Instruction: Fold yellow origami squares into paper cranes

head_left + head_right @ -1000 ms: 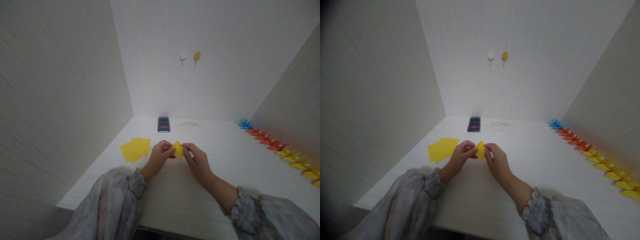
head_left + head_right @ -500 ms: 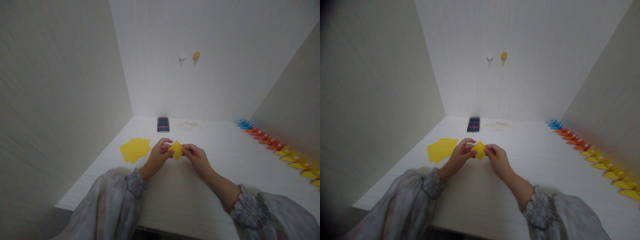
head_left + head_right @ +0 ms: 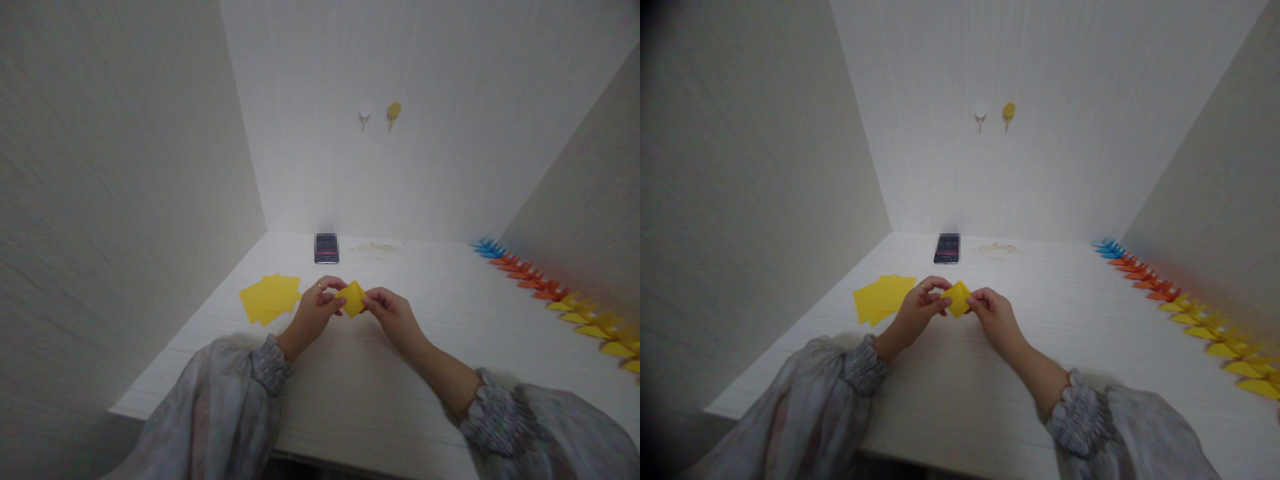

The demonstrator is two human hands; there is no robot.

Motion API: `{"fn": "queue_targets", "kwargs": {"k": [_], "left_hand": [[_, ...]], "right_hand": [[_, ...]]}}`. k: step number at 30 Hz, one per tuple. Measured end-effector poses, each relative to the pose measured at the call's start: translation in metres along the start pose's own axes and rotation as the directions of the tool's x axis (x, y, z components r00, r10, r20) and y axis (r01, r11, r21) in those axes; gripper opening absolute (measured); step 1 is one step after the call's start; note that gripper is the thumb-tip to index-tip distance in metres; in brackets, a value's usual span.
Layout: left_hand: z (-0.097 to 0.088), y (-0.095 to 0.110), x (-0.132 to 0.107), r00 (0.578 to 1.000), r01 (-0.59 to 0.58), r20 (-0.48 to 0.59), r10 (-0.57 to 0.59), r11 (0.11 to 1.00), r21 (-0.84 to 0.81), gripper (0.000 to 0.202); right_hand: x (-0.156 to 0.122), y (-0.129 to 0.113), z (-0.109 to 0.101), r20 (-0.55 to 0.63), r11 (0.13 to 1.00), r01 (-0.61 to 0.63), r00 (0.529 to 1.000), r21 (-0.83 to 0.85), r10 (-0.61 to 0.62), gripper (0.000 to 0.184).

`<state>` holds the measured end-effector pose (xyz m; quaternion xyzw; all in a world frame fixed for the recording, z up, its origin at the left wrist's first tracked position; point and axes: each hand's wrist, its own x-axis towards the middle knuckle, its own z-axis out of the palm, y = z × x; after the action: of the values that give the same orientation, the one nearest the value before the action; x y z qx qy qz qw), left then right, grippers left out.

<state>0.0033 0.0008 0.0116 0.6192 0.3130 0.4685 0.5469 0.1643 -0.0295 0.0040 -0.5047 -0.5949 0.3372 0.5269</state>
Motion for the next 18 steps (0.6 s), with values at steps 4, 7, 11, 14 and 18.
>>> {"fn": "queue_targets", "kwargs": {"k": [4, 7, 11, 14, 18], "left_hand": [[0.0001, 0.0021, -0.0006, 0.999, 0.029, -0.016, -0.029, 1.000, 0.002, 0.022], [-0.0003, 0.0022, -0.0008, 1.000, 0.030, -0.009, -0.030, 1.000, -0.005, 0.023], [-0.0002, 0.0010, 0.0000, 0.998, 0.051, -0.022, -0.051, 0.999, 0.002, 0.023], [-0.0003, -0.0005, 0.0013, 0.997, 0.072, -0.030, -0.072, 0.997, 0.004, 0.023], [-0.0008, -0.0013, 0.0018, 0.997, 0.069, -0.032, -0.068, 0.998, 0.010, 0.022]], "right_hand": [[-0.0001, -0.0002, 0.0004, 0.011, 1.000, 0.002, 1.000, 0.007, -0.002, 0.016], [-0.0003, 0.0012, 0.0005, 0.006, 1.000, 0.006, 1.000, -0.011, -0.006, 0.016], [-0.0009, 0.0024, 0.0000, 0.001, 0.998, 0.028, 1.000, -0.053, -0.028, 0.014], [-0.0015, 0.0023, -0.0005, 0.015, 0.997, 0.042, 0.999, -0.060, -0.042, 0.014], [-0.0022, 0.0018, -0.0010, 0.028, 0.998, 0.050, 0.998, -0.043, -0.049, 0.015]]}}
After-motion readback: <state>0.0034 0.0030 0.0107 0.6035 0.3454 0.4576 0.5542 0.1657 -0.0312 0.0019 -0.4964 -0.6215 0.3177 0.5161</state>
